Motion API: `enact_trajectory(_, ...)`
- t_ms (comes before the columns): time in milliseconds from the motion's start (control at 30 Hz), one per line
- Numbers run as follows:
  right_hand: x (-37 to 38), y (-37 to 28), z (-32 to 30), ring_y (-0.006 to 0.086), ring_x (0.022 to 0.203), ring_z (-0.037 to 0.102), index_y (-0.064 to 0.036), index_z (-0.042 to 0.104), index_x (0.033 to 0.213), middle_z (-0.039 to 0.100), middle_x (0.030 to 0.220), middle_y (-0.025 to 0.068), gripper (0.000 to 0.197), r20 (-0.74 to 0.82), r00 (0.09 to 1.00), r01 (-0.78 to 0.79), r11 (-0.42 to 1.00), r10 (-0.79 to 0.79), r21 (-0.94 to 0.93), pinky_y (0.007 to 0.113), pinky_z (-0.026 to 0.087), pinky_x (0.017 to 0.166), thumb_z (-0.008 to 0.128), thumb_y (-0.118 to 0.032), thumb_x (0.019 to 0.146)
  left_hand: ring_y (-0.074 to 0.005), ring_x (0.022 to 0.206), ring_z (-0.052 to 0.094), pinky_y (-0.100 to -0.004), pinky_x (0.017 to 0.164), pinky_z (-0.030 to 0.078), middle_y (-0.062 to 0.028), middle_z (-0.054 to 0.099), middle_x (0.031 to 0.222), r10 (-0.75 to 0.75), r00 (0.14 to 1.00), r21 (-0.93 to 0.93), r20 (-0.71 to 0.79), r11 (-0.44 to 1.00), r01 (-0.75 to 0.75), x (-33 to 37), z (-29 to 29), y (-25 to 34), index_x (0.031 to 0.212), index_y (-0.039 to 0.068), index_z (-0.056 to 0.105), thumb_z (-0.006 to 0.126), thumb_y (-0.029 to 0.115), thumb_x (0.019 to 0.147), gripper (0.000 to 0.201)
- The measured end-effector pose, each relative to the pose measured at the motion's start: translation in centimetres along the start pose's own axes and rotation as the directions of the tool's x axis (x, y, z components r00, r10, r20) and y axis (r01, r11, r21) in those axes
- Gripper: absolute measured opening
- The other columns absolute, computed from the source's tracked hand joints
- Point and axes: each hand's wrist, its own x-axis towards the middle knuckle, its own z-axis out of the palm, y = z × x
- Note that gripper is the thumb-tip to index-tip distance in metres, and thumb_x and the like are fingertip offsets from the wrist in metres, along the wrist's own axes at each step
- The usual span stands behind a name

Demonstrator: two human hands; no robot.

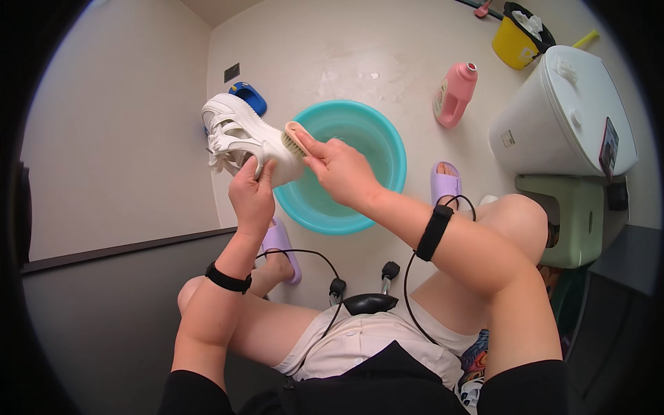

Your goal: The person cleans a shoe using a brush and water in a basin. The person scrubs the upper, side, and sole of the shoe, occasionally dipping the brush into the water.

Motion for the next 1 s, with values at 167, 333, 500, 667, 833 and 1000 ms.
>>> enact_trajectory(167, -1.9, 1.5, 0.4, 0.0246, 0.082, 0.057, -0.042, 0.04, 0.148, 0.053, 0.088, 0.0097, 0.052, 0.014, 1.0, -0.007, 0.999, 0.006, 0.041, 0.038, 0.049, 0.081, 0.051, -0.025, 0.1, -0.0331, 0.058, 0.049, -0.0384, 0.057, 0.042, -0.0158, 0.053, 0.066, -0.039, 0.999, -0.004, -0.014, 0.999, 0.039, 0.9, 0.0, -1.0, 0.081, 0.002, 0.055, 0.065, 0.02, 0.093, 0.024)
enact_trajectory(333, -2.5, 2.3, 0.2, 0.0241, 0.084, 0.057, -0.039, 0.043, 0.147, 0.054, 0.089, 0.0091, 0.05, 0.052, 0.995, -0.08, 0.996, 0.082, -0.036, 0.037, 0.049, 0.081, 0.051, -0.024, 0.1, -0.0331, 0.059, 0.049, -0.039, 0.057, 0.042, -0.0158, 0.054, 0.066, -0.023, 0.999, 0.008, -0.03, 1.0, 0.023, 0.9, 0.1, -1.8, 0.081, 0.002, 0.054, 0.065, 0.02, 0.093, 0.024)
enact_trajectory(500, -2.5, 0.3, 0.3, 0.0252, 0.082, 0.058, -0.0379, 0.045, 0.145, 0.055, 0.089, 0.0083, 0.048, 0.0, 0.999, 0.032, 0.999, -0.032, 0.014, 0.037, 0.05, 0.077, 0.051, -0.025, 0.1, -0.0342, 0.061, 0.05, -0.0391, 0.059, 0.044, -0.0166, 0.055, 0.068, -0.023, 1.0, -0.008, 0.008, 1.0, 0.023, 0.1, 0.1, -1.0, 0.083, 0.002, 0.056, 0.065, 0.02, 0.093, 0.023)
enact_trajectory(667, -0.9, 0.0, 0.0, 0.0208, 0.078, 0.055, -0.037, 0.047, 0.145, 0.053, 0.085, 0.0064, 0.05, -0.026, 0.999, 0.032, 0.995, -0.035, -0.091, 0.034, 0.048, 0.075, 0.055, -0.022, 0.098, -0.0349, 0.061, 0.05, -0.0375, 0.059, 0.044, -0.0169, 0.055, 0.069, 0.001, 0.996, -0.045, 0.094, 0.999, 0.003, -0.6, -0.1, -0.2, 0.084, 0.002, 0.057, 0.066, 0.018, 0.092, 0.021)
enact_trajectory(833, 0.8, 0.4, -0.4, 0.0225, 0.078, 0.055, -0.0384, 0.049, 0.143, 0.053, 0.085, 0.0076, 0.048, -0.068, 0.998, -0.031, 0.977, 0.017, -0.211, 0.036, 0.048, 0.075, 0.055, -0.023, 0.098, -0.0349, 0.061, 0.048, -0.036, 0.057, 0.044, -0.0172, 0.053, 0.07, 0.043, 0.983, 0.016, 0.179, 0.999, -0.046, -1.4, -0.9, 0.1, 0.082, 0.002, 0.055, 0.067, 0.016, 0.091, 0.02)
enact_trajectory(1000, 1.1, 0.7, -1.5, 0.0238, 0.079, 0.057, -0.0392, 0.047, 0.144, 0.054, 0.085, 0.0091, 0.048, -0.089, 0.995, -0.053, 0.985, 0.039, -0.161, 0.038, 0.049, 0.076, 0.053, -0.023, 0.099, -0.035, 0.058, 0.045, -0.0369, 0.054, 0.042, -0.0177, 0.05, 0.068, 0.093, 0.99, -0.044, 0.107, 0.995, -0.089, -1.4, -0.5, -0.1, 0.079, 0.001, 0.05, 0.068, 0.015, 0.09, 0.025)
